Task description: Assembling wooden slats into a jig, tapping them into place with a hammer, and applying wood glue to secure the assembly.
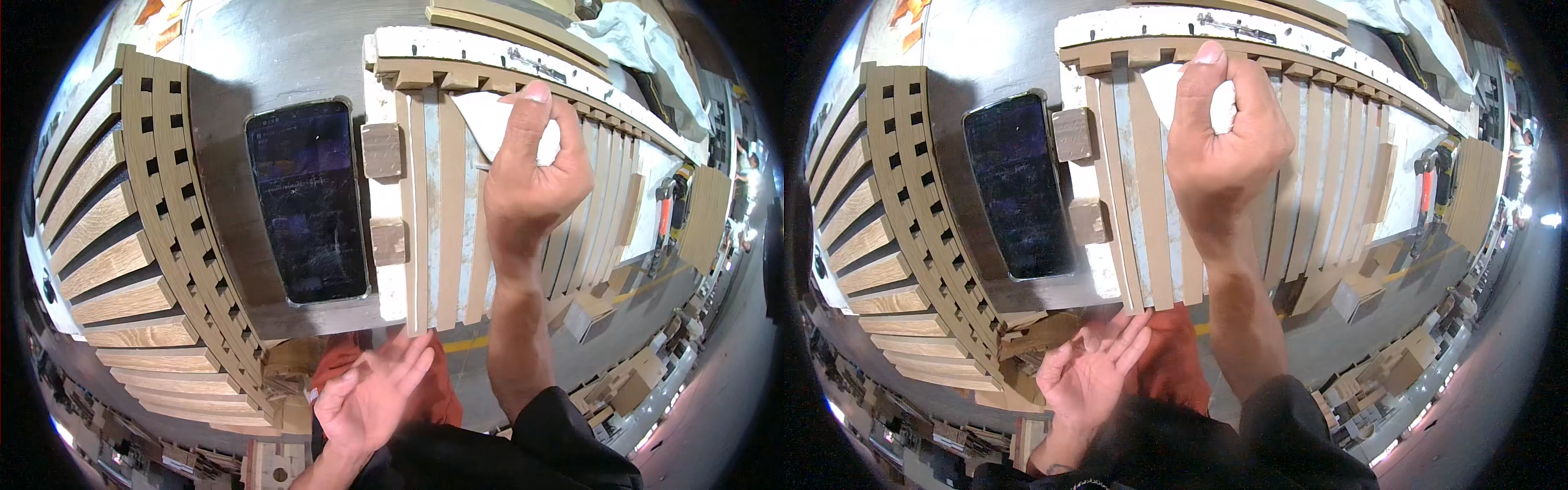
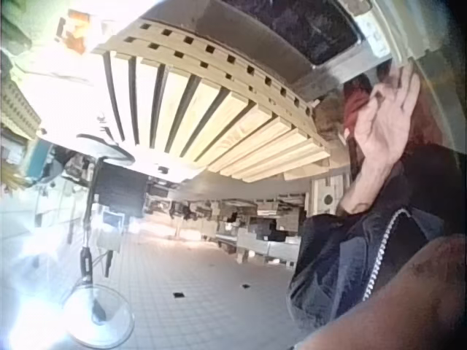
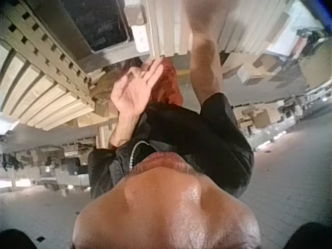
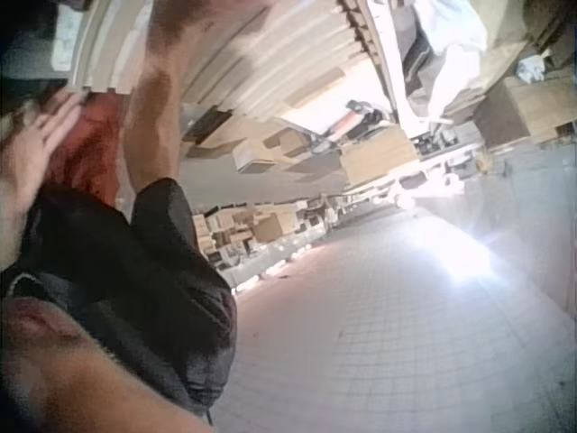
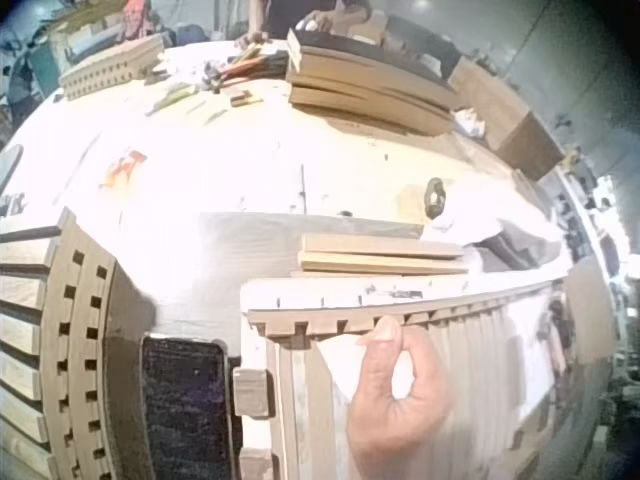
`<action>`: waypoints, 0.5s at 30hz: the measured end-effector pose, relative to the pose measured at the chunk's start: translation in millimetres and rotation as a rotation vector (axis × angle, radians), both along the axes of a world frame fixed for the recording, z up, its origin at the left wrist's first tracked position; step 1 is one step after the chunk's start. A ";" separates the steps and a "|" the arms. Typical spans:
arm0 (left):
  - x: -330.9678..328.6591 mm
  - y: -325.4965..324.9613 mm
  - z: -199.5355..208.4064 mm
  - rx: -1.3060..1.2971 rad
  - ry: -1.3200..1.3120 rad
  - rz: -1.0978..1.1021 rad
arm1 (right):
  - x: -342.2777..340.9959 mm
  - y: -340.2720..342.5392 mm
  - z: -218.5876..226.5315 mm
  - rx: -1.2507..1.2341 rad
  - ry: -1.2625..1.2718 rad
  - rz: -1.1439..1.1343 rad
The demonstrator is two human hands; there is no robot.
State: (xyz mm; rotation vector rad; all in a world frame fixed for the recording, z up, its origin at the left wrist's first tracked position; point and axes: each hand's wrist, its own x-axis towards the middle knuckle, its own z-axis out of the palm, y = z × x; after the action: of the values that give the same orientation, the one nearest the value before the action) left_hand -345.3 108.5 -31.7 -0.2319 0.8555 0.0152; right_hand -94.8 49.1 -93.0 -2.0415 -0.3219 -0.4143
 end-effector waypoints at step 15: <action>-3.5 -3.0 -4.8 0.045 -0.031 -0.016 | -73.7 -45.4 16.9 -0.156 0.040 -0.012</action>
State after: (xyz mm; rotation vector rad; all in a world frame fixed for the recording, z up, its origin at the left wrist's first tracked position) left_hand -348.7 105.5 -36.5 -0.1829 0.8250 0.0159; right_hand -168.5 3.7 -76.1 -2.2020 -0.3259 -0.3652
